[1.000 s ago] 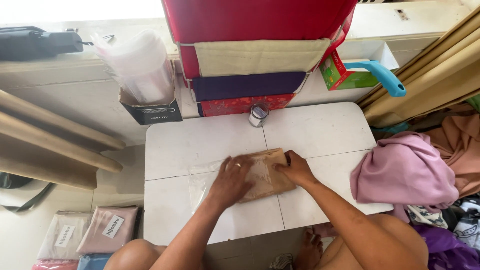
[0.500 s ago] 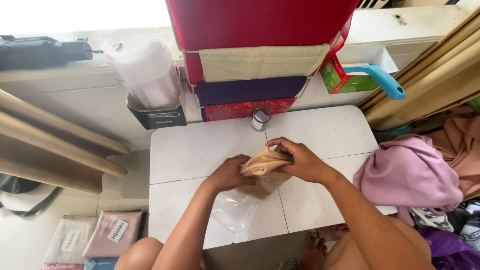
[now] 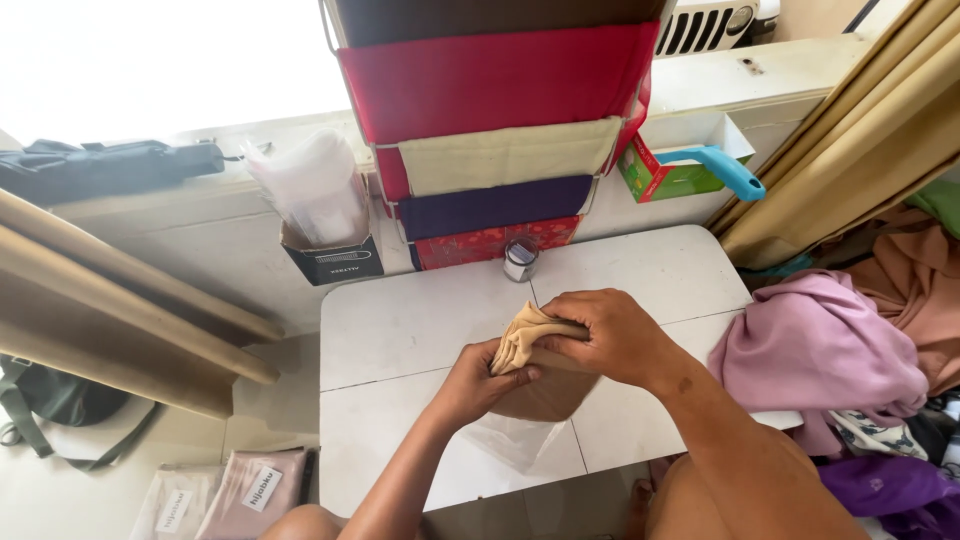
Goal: The person uses a lint roller on a folded beige garment, then places it into a clear plastic bag and seals it. Next, the person picks up a pink garment, unfolds it, and begins folding it on the table.
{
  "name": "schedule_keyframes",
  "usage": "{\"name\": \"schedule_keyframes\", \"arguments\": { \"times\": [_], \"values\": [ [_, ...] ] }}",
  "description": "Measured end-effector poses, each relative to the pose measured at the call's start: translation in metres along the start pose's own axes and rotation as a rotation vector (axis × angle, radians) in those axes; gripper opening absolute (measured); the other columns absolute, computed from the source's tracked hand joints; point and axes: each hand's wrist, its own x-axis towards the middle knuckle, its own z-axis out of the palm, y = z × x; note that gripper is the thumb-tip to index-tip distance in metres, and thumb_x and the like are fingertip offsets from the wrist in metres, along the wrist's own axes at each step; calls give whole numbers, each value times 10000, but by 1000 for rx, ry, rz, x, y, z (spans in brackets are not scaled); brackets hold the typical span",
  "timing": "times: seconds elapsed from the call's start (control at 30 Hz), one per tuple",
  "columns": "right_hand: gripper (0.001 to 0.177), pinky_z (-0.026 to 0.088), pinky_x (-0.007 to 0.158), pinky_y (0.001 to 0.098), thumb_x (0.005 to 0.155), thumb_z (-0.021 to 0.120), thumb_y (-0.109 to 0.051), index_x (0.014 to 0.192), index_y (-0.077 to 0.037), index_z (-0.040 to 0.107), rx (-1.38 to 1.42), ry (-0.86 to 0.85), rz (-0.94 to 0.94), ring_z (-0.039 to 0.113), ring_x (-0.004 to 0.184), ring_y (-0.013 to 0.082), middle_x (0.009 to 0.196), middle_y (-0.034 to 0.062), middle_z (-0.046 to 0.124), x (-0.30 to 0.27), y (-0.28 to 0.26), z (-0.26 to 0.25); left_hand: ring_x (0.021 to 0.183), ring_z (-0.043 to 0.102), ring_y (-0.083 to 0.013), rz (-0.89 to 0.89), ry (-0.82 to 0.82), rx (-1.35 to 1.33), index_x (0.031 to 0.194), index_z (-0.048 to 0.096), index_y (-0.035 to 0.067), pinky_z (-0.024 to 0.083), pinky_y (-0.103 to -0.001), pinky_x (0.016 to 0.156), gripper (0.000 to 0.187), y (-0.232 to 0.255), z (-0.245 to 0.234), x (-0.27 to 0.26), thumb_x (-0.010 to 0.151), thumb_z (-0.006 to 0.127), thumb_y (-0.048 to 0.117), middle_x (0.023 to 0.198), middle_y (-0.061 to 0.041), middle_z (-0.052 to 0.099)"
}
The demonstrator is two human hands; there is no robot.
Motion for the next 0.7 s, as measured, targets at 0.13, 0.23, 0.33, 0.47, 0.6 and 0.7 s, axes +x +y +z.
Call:
{"name": "schedule_keyframes", "arguments": {
  "times": [0.13,0.23,0.33,0.47,0.6,0.7],
  "values": [
    [111,584,656,330,850,814,-275,886,-173,786,35,-10,-45,743,677,231,715,23,766,-6,-14,2,847,661,-115,56,19,20,967,781,32,562,-318,792,193,16,4,-11,829,874,130,835,-74,796],
    [220,592,734,376,814,840,-318,969,-176,777,25,12,-94,757,774,276,803,47,786,-12,-18,0,830,659,-99,77,59,33,971,788,39,559,-307,784,190,-4,1,-9,829,876,127,821,-55,794],
    [634,515,950,432,658,904,-483,1182,-178,717,40,149,-189,704,1042,312,1079,71,756,-17,-24,-16,793,656,-95,99,127,18,975,797,40,552,-288,744,196,9,0,-13,817,883,117,789,-46,786],
    [1070,459,1101,457,502,1034,-277,1455,-143,565,430,117,18,663,1138,197,1163,45,742,-24,-16,-27,839,672,-144,135,300,-30,996,789,19,565,-327,802,234,64,2,-30,822,880,146,831,-87,797],
    [473,546,1005,398,706,941,-77,1153,-117,791,625,-49,128,744,1033,188,1055,19,826,-21,-1,-7,858,650,-134,134,309,-50,1008,795,21,559,-332,833,241,84,-3,-40,827,874,159,859,-83,805],
    [308,583,897,360,751,889,4,1041,-69,815,689,-8,113,749,939,173,966,46,819,-23,-6,-7,865,675,-153,137,322,-42,1017,795,19,566,-349,850,271,84,-3,-41,808,887,166,873,-98,812]
  ]
}}
